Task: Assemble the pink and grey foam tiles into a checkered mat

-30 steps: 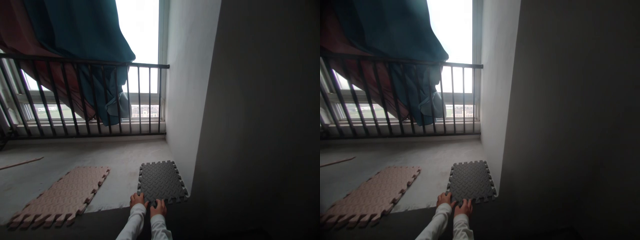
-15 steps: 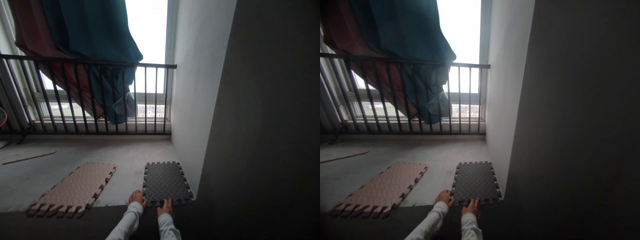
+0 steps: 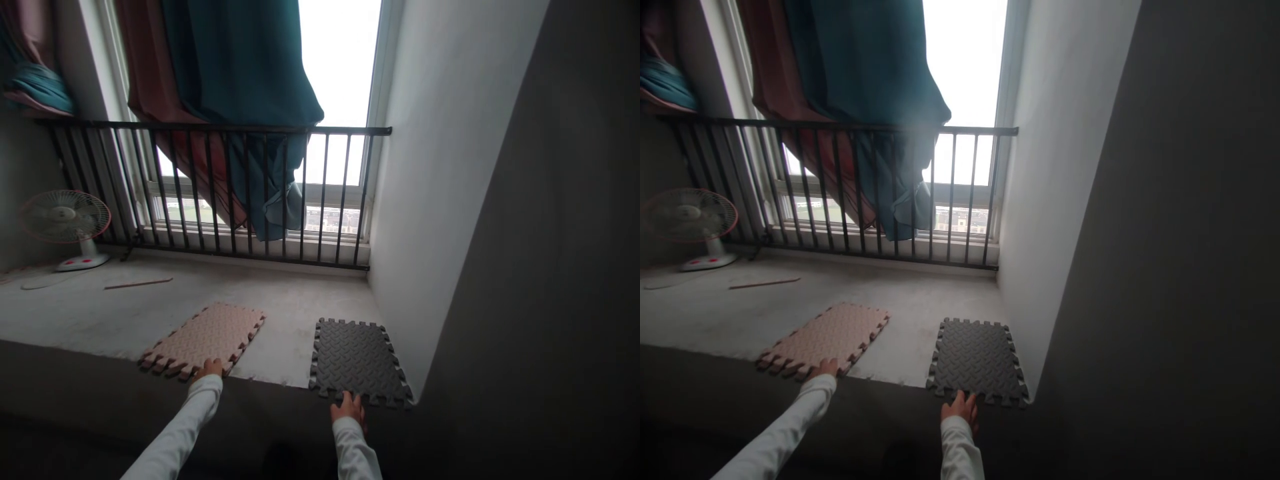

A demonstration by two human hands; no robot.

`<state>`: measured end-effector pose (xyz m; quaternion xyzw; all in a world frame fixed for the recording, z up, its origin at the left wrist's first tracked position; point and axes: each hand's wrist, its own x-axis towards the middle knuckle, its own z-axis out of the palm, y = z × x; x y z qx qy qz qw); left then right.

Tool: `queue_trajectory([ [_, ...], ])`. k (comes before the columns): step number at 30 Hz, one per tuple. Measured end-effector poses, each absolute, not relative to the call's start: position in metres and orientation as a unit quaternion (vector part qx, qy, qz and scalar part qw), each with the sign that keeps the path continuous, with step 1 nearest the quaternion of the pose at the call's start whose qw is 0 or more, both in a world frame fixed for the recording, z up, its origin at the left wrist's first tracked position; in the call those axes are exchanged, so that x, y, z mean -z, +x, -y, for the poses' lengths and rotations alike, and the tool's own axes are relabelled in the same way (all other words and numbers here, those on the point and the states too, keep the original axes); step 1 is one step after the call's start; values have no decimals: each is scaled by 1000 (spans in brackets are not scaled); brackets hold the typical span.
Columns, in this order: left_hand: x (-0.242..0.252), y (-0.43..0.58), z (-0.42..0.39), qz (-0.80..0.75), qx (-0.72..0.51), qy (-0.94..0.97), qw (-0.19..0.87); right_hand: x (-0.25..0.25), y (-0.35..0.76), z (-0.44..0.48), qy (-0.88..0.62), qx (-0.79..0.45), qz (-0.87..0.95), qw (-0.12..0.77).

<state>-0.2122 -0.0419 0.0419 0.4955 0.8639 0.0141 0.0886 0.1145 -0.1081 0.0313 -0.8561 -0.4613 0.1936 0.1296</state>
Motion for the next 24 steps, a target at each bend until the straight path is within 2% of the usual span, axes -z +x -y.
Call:
queue_trajectory([
  [6,-48,-226,44,-860,6,494,127,-36,108,113,-844,-191,480,146],
  [19,-59,-208,40,-838,25,535,105,-22,113,110,-825,-165,497,213],
  [24,-76,-160,36,-779,-3,622,79,-16,109,104,-821,-174,494,227],
])
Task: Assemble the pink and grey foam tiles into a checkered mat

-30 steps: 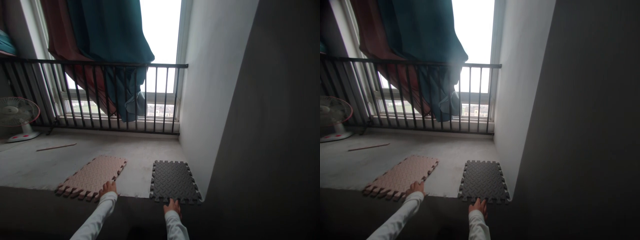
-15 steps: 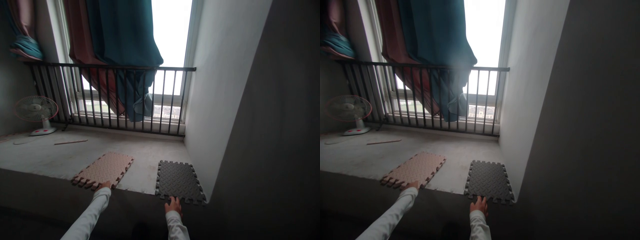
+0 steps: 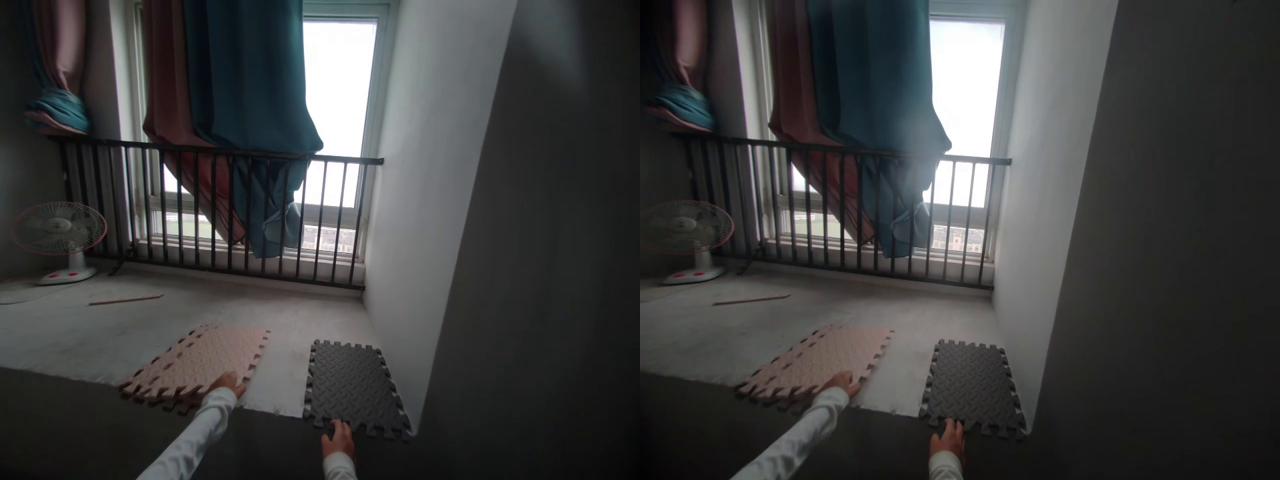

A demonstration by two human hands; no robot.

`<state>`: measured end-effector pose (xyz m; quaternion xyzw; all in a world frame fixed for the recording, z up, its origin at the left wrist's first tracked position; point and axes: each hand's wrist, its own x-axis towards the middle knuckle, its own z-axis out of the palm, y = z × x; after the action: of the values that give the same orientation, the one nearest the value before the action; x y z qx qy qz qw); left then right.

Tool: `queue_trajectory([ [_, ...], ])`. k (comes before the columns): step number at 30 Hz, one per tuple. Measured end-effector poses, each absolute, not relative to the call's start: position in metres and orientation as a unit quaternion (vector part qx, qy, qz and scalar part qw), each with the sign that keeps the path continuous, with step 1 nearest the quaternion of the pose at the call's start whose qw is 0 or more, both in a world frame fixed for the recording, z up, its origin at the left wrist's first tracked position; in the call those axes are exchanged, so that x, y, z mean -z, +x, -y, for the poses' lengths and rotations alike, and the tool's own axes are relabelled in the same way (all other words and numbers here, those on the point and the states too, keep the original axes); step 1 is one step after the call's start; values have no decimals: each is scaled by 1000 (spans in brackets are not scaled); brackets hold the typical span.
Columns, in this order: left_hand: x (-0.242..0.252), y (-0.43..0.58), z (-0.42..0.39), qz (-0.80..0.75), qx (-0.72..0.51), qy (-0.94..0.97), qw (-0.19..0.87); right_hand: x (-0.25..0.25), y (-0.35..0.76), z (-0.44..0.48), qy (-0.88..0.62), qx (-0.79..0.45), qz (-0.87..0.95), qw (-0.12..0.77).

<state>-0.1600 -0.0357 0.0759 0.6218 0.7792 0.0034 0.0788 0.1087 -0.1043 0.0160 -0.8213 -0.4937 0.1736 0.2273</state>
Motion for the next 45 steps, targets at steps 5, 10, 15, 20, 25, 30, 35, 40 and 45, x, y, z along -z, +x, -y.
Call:
queue_trajectory([
  [5,-87,-71,52,-730,-53,674,98,-11,103,102,-805,-187,507,244],
  [10,-75,7,75,-683,-63,712,151,-8,109,102,-792,-162,531,254],
  [15,-55,51,81,-675,-57,709,197,-8,122,102,-795,-174,514,270],
  [20,-54,54,76,-680,-65,705,193,-13,127,103,-805,-201,480,286],
  [25,-48,28,70,-705,-30,681,198,-16,121,103,-794,-226,477,302],
  [30,-28,4,66,-686,-19,702,192,-16,115,104,-794,-232,467,312],
  [35,-24,-19,66,-608,-28,787,97,-12,116,103,-788,-248,467,315],
  [40,-18,-55,63,-571,-21,821,11,-9,116,100,-786,-251,471,311],
  [45,-13,-73,53,-576,29,816,52,-12,111,99,-784,-262,475,302],
])
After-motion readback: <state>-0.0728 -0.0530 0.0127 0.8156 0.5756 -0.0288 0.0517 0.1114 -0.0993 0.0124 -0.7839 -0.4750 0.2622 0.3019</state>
